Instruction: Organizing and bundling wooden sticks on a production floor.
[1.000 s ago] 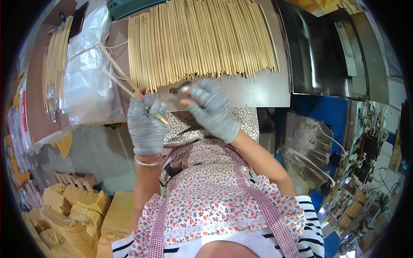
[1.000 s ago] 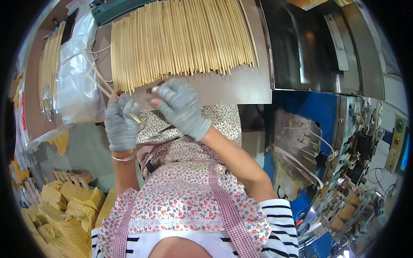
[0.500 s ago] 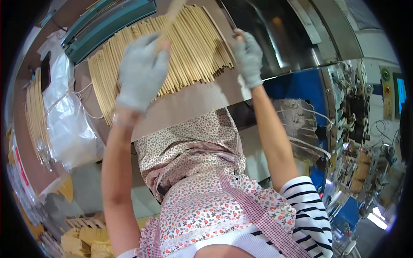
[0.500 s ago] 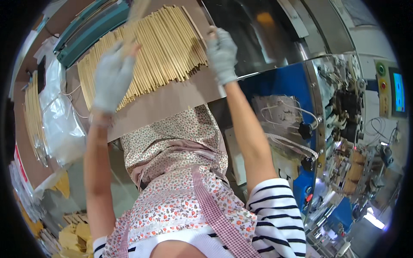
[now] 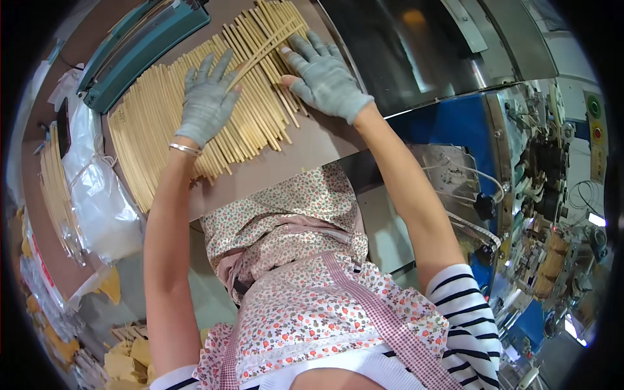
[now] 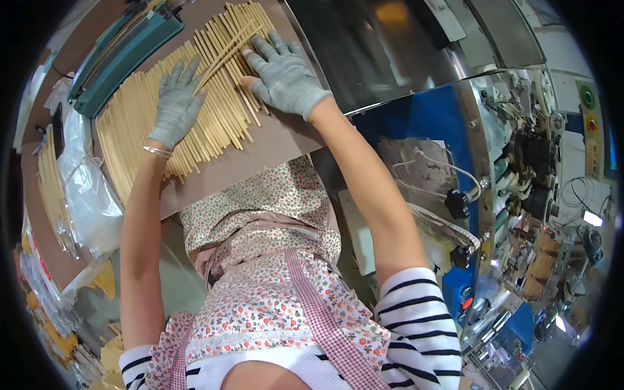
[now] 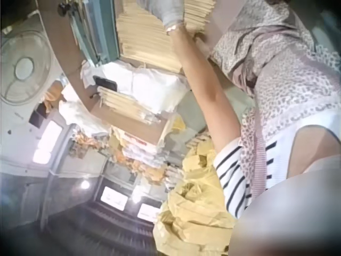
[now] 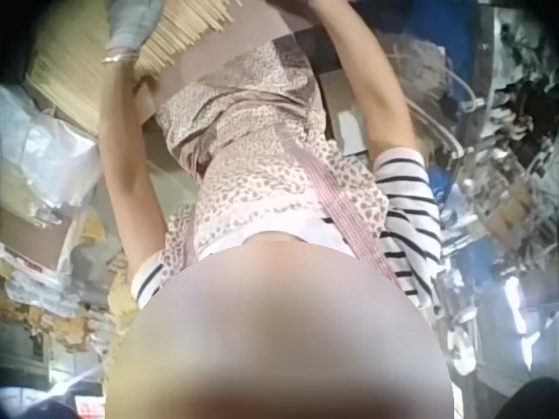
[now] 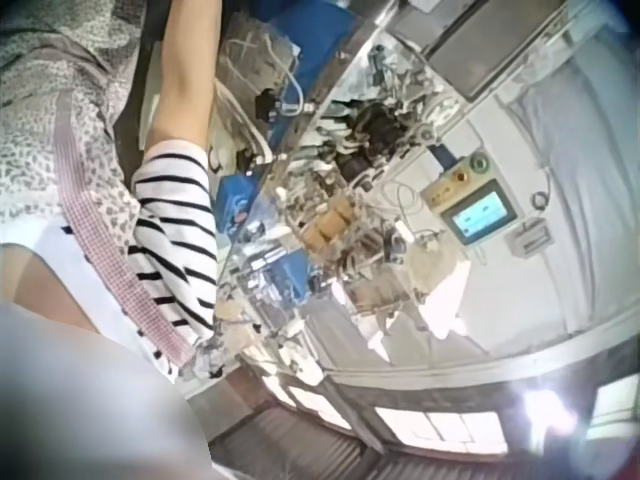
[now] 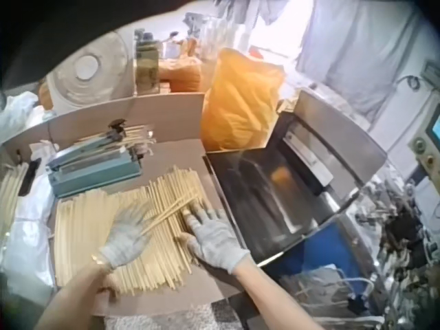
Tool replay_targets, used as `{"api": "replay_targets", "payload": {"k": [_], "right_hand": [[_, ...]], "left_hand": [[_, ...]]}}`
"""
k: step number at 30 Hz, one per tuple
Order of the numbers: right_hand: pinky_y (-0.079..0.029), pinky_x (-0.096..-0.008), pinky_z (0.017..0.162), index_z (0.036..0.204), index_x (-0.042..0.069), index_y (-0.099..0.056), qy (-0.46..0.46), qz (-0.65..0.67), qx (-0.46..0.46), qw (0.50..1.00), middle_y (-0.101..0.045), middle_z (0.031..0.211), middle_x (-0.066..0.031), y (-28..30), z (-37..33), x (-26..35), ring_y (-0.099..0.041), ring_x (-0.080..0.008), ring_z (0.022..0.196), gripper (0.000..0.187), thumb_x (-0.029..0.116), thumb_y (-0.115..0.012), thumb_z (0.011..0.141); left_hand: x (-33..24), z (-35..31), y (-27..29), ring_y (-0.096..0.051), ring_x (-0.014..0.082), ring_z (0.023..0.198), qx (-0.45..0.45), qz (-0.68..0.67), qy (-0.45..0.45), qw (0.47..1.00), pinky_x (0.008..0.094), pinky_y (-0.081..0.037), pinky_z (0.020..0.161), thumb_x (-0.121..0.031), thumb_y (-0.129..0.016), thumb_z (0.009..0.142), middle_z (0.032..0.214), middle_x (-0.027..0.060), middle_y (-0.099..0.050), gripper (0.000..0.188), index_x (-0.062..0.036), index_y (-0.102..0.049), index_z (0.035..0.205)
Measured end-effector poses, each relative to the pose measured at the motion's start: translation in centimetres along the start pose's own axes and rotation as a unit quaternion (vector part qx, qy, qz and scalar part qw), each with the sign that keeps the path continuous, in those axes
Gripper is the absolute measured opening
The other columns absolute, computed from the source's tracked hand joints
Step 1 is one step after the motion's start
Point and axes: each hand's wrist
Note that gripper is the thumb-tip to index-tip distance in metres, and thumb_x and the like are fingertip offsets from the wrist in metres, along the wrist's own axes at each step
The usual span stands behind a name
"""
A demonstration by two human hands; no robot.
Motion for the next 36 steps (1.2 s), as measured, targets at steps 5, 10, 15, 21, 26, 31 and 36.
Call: {"api": "replay_targets", "payload": {"k": [5,10,15,21,26,31,36], "right_hand": [[-0.021,-0.0503,0.108,0.141,0.010,-0.037,0.000,-0.072,0.070,0.995,-0.031,0.148,-0.0173,-0.8,-0.6,-0.4,-0.028,-0.0365,0.135,0.065,0.054,-0.034,0.093],[-0.018,-0.0480,0.110,0.142,0.006,-0.034,-0.031,-0.084,0.060,0.994,-0.030,0.148,-0.0166,0.2,-3.6,-0.1,-0.026,-0.0362,0.137,0.068,0.054,-0.033,0.093],[-0.018,-0.0448,0.111,0.141,0.003,-0.034,-0.048,0.046,-0.004,0.998,-0.031,0.147,-0.0167,2.4,-4.2,-0.8,-0.026,-0.0360,0.137,0.064,0.044,-0.045,0.093],[-0.004,-0.0460,0.114,0.145,0.003,-0.025,-0.071,0.041,0.071,0.994,-0.015,0.154,-0.0168,3.4,-4.8,6.0,-0.009,-0.0315,0.143,0.072,0.048,-0.044,0.092],[-0.005,-0.0577,0.110,0.143,-0.001,-0.028,-0.077,0.038,0.176,0.981,-0.017,0.152,-0.0195,1.6,-4.5,10.8,-0.012,-0.0348,0.142,0.084,0.063,-0.035,0.088],[-0.009,-0.0600,0.108,0.136,-0.009,-0.035,-0.067,0.094,0.071,0.991,-0.026,0.146,-0.0262,1.8,-6.1,11.8,-0.024,-0.0389,0.136,0.090,0.063,-0.042,0.083],[-0.027,-0.0531,0.102,0.134,-0.002,-0.041,-0.070,0.120,0.006,0.990,-0.043,0.133,-0.0233,3.0,-7.6,10.7,-0.041,-0.0385,0.123,0.071,0.044,-0.058,0.082]], "left_hand": [[3.0,-2.2,0.2,-0.021,0.0290,0.139,0.014,-0.013,0.022,1.000,0.0466,-0.010,0.114,-0.042,-0.035,0.096,0.152,0.0001,-0.025,0.049,-0.0176,-0.044,0.138],[3.8,-2.1,-0.1,-0.020,0.0292,0.140,-0.004,-0.055,-0.003,0.998,0.0458,-0.009,0.114,-0.045,-0.034,0.096,0.152,0.0011,-0.025,0.052,-0.0154,-0.045,0.138],[3.4,-2.2,1.3,-0.026,0.0274,0.138,-0.020,-0.123,0.028,0.992,0.0398,-0.011,0.114,-0.043,-0.039,0.096,0.147,0.0073,-0.036,0.050,-0.0136,-0.048,0.136],[2.8,-2.1,5.5,-0.038,0.0196,0.131,-0.108,-0.567,0.173,0.798,0.0316,-0.026,0.109,-0.034,-0.040,0.099,0.134,0.0131,-0.050,0.047,-0.0033,-0.047,0.134],[-0.3,-4.7,8.9,-0.043,0.0217,0.128,-0.191,-0.650,0.244,0.694,0.0308,-0.033,0.107,-0.029,-0.036,0.100,0.130,0.0178,-0.051,0.048,0.0040,-0.042,0.134],[-4.0,-11.9,10.2,-0.046,0.0270,0.125,-0.195,-0.676,0.275,0.655,0.0361,-0.029,0.111,-0.030,-0.031,0.100,0.132,0.0213,-0.048,0.052,0.0059,-0.035,0.138],[-7.5,-16.4,9.2,-0.059,0.0179,0.099,-0.215,-0.719,0.342,0.566,0.0272,-0.043,0.089,-0.037,-0.038,0.100,0.108,0.0139,-0.062,0.051,0.0048,-0.046,0.128]]}}
Point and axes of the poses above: each hand's wrist, its own z-axis towards the middle knuckle, its own y-axis out of the back of the hand, x = y × z
